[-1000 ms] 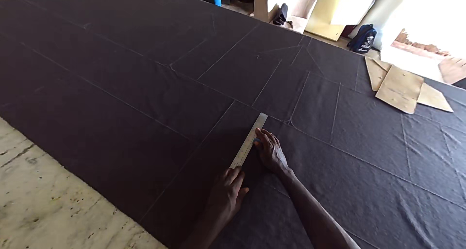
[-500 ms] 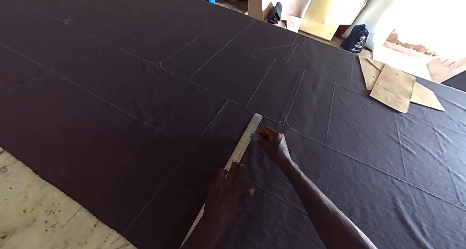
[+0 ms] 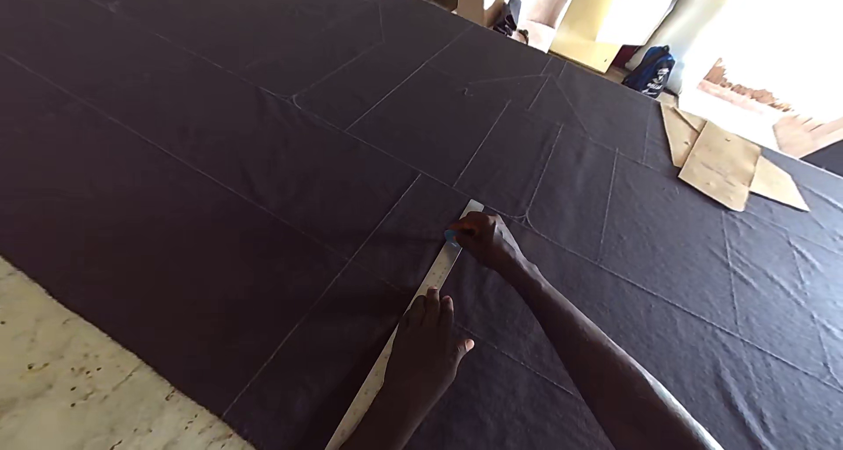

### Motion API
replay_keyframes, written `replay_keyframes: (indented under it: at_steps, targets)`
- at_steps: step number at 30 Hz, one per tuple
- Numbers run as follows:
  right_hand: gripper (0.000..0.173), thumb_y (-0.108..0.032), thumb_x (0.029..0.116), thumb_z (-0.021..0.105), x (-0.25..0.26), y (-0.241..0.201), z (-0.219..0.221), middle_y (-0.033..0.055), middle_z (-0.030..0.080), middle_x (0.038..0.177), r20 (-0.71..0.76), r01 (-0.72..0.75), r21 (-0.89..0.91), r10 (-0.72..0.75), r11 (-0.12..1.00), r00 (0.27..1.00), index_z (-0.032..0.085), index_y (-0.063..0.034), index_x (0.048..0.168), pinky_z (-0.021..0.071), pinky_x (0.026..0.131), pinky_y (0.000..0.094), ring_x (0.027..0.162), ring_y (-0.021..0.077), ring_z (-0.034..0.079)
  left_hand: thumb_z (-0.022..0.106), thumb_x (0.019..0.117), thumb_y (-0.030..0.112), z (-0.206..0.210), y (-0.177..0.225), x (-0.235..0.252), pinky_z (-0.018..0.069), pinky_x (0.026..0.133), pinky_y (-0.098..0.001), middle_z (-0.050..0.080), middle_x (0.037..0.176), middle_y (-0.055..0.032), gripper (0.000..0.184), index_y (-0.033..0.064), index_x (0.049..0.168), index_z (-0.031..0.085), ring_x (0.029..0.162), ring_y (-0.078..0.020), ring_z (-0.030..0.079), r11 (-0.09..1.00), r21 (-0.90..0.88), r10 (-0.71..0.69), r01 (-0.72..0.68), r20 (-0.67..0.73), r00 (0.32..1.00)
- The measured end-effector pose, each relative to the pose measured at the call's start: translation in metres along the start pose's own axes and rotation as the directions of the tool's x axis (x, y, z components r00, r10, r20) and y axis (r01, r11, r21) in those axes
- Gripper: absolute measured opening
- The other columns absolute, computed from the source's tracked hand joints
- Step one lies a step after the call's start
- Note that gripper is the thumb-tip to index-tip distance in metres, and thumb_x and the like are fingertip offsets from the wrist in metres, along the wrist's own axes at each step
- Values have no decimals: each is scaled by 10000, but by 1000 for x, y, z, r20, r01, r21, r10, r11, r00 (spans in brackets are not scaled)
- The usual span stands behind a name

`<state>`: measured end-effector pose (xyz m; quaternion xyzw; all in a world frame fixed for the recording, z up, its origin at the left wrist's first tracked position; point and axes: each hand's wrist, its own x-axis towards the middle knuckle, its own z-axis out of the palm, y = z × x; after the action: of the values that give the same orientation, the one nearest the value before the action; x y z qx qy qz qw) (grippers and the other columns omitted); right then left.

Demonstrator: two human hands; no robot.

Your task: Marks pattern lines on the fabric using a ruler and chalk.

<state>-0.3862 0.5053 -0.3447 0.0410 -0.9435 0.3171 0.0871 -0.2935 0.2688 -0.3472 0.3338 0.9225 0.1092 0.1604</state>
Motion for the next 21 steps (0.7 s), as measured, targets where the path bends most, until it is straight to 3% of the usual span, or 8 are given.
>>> replay_keyframes:
  at_steps: [4,9,17,21]
  targets:
    - [185,-110,926,680,1,-2,-1,87,723,993,25,4,-9,-4,1000,1000,785,-86,1076,589,827,454,892,214,703,391,999,685,1,0,1,334,1189,-496,299,1658,-154,847,58,1568,376,1513,-350,308,1000,24,10,-11,6,1000]
    - [166,-107,926,659,7,-4,9,89,716,948,29,89,-57,-88,994,996,783,-72,1032,588,768,459,842,227,694,395,995,691,0,0,0,338,1187,-495,303,1654,-157,855,59,1570,370,1509,-345,316,1000,27,6,-6,4,1000]
    - [159,-111,938,654,5,-10,13,91,712,955,10,89,-64,-89,994,996,776,-72,1032,591,763,467,836,232,695,394,983,715,2,9,-3,269,1234,-486,144,1698,-208,942,42,1620,225,1562,-368,182,999,-27,-28,30,75,997]
    - [184,-133,951,634,4,-5,14,72,705,977,-1,58,-44,-58,997,998,767,-101,1073,593,771,474,858,220,691,391,983,712,9,5,-7,236,1254,-477,151,1698,-203,938,25,1607,254,1574,-366,143,999,-43,9,-8,19,1000]
